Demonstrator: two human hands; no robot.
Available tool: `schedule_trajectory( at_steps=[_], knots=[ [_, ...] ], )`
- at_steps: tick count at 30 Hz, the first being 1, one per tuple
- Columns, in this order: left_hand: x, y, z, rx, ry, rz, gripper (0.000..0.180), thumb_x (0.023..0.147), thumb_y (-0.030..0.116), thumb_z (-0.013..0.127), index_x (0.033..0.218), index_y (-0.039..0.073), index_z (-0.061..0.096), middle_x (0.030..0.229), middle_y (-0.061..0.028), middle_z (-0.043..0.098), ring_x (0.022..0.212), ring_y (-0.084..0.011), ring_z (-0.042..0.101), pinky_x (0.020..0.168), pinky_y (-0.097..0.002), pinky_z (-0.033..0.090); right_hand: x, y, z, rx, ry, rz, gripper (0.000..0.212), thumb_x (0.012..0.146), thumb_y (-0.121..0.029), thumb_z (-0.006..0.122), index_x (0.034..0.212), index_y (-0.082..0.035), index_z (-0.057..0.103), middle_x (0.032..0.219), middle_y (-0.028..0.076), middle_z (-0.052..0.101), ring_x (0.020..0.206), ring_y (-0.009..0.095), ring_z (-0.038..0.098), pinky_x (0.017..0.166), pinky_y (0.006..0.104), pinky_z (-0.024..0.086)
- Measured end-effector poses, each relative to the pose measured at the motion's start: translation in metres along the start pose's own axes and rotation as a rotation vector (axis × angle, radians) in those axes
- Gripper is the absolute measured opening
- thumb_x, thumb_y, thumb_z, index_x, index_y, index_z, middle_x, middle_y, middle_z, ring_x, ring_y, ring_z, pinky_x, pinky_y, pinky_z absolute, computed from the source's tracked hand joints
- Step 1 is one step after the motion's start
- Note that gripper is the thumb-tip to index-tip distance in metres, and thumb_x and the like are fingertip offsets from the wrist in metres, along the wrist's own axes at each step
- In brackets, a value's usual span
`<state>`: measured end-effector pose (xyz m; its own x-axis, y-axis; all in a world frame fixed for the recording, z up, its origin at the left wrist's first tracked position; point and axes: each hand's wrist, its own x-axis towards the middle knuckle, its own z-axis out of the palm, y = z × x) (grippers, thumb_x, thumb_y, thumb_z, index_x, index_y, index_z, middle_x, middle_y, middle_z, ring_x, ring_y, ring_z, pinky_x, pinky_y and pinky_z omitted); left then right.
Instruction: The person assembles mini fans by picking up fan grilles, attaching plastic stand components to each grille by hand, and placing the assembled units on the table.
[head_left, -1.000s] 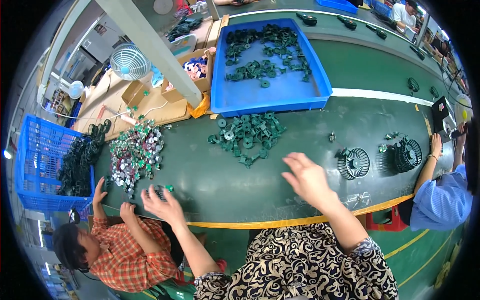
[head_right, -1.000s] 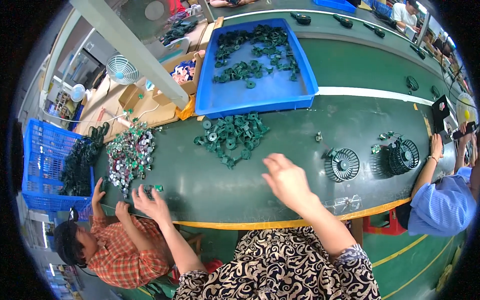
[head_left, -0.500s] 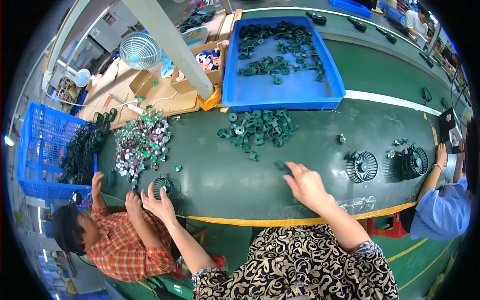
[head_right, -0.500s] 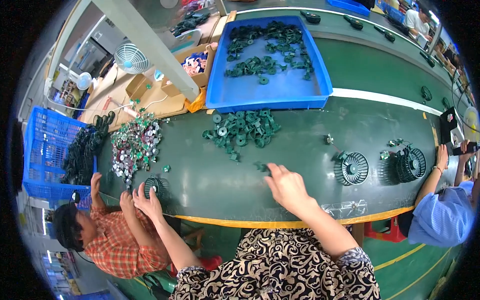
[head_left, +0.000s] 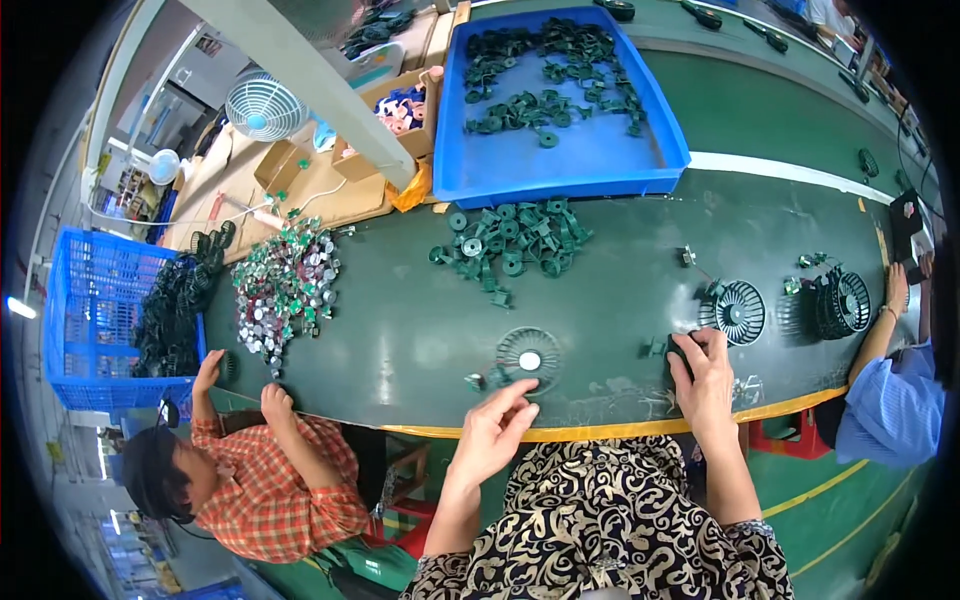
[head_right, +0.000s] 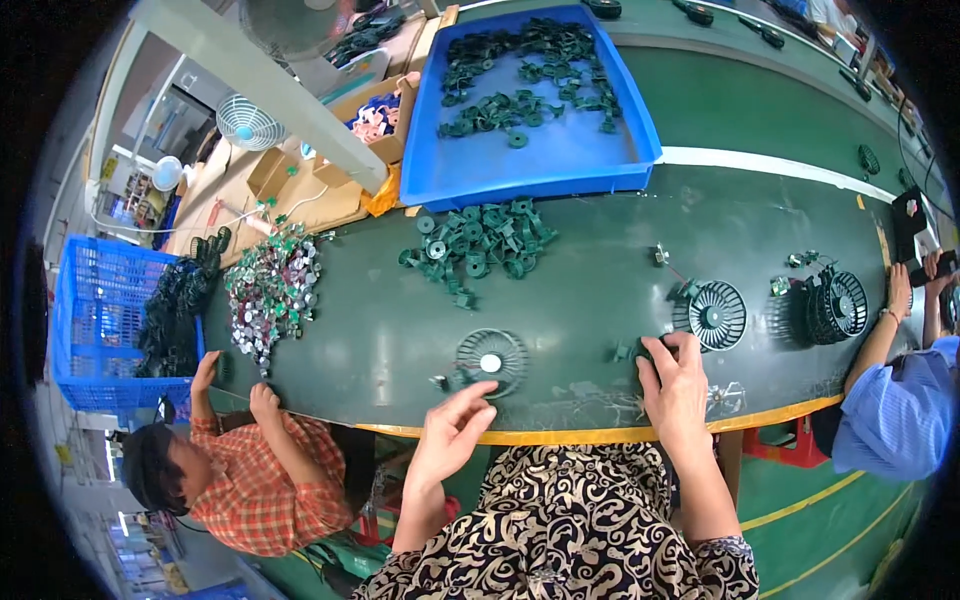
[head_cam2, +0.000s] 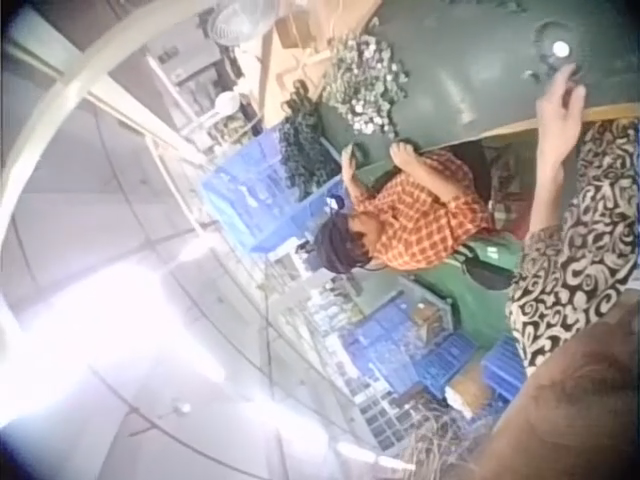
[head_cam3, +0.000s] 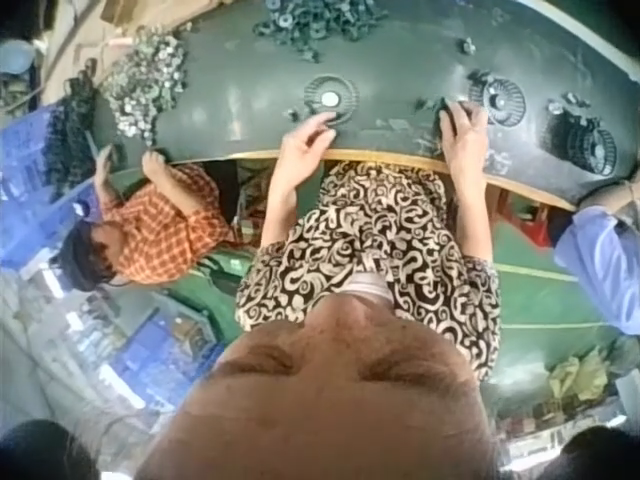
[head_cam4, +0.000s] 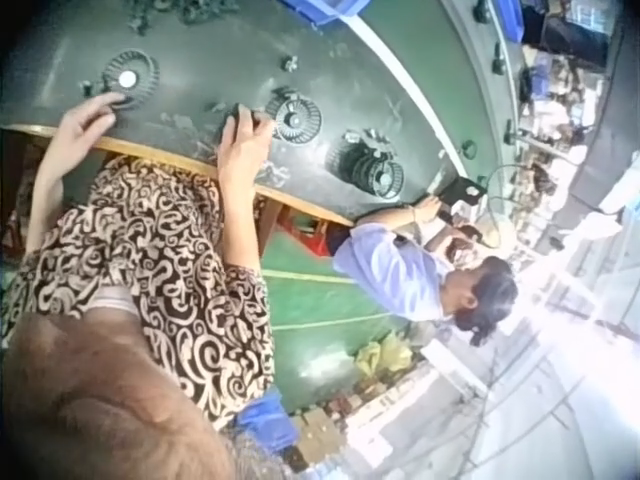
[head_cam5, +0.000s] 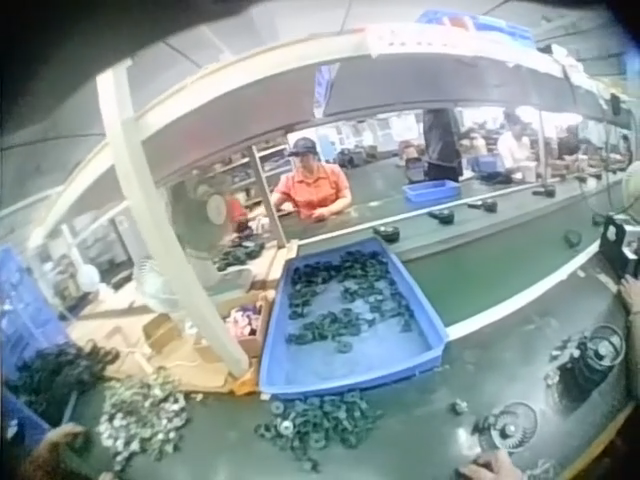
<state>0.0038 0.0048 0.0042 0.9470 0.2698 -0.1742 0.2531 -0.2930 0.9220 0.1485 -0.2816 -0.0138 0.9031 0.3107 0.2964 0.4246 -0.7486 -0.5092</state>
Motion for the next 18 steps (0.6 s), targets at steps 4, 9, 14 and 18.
schedule_trajectory(
  at_steps=[4, 9, 14, 18],
  knots=[
    [0.003, 0.002, 0.003, 0.139, 0.178, 0.094, 0.04, 0.091, 0.003, 0.072, 0.131, 0.005, 0.067, 0.107, -0.0052, 0.067, 0.073, -0.0097, 0.055, 0.068, -0.0256, 0.049, -0.002, -0.001, -0.001, 0.029, 0.004, 0.023, 0.032, 0.085, -0.002, 0.078, 0.116, -0.001, 0.07, 0.107, 0.016, 0.057, 0.091, 0.035, 0.064, 0.076, 0.0431, 0.053],
    [0.017, 0.001, -0.003, 0.528, 0.308, 0.253, 0.061, 0.085, 0.004, 0.075, 0.142, 0.006, 0.056, 0.138, -0.0194, 0.057, 0.077, -0.0251, 0.061, 0.07, -0.0358, 0.054, -0.001, 0.003, -0.002, 0.067, 0.009, 0.042, 0.037, 0.083, -0.002, 0.08, 0.117, -0.001, 0.067, 0.105, 0.015, 0.061, 0.078, 0.033, 0.065, 0.07, 0.0433, 0.054],
    [0.025, 0.014, -0.001, 0.659, 0.421, 0.321, 0.062, 0.084, 0.002, 0.074, 0.143, 0.008, 0.055, 0.143, -0.0199, 0.055, 0.121, -0.0401, 0.062, 0.097, -0.0457, 0.054, 0.001, 0.008, -0.007, 0.048, -0.05, 0.036, 0.039, 0.081, -0.003, 0.081, 0.118, 0.0, 0.066, 0.106, 0.016, 0.063, 0.073, 0.032, 0.065, 0.068, 0.0427, 0.054],
    [0.044, 0.02, -0.012, 0.6, 0.175, 0.456, 0.061, 0.082, -0.004, 0.069, 0.141, 0.011, 0.059, 0.138, -0.0158, 0.059, 0.116, -0.0369, 0.064, 0.097, -0.044, 0.054, 0.006, -0.007, -0.009, 0.055, -0.153, 0.048, 0.04, 0.079, -0.007, 0.084, 0.115, 0.001, 0.068, 0.103, 0.017, 0.066, 0.069, 0.03, 0.068, 0.065, 0.0425, 0.055]
  ],
)
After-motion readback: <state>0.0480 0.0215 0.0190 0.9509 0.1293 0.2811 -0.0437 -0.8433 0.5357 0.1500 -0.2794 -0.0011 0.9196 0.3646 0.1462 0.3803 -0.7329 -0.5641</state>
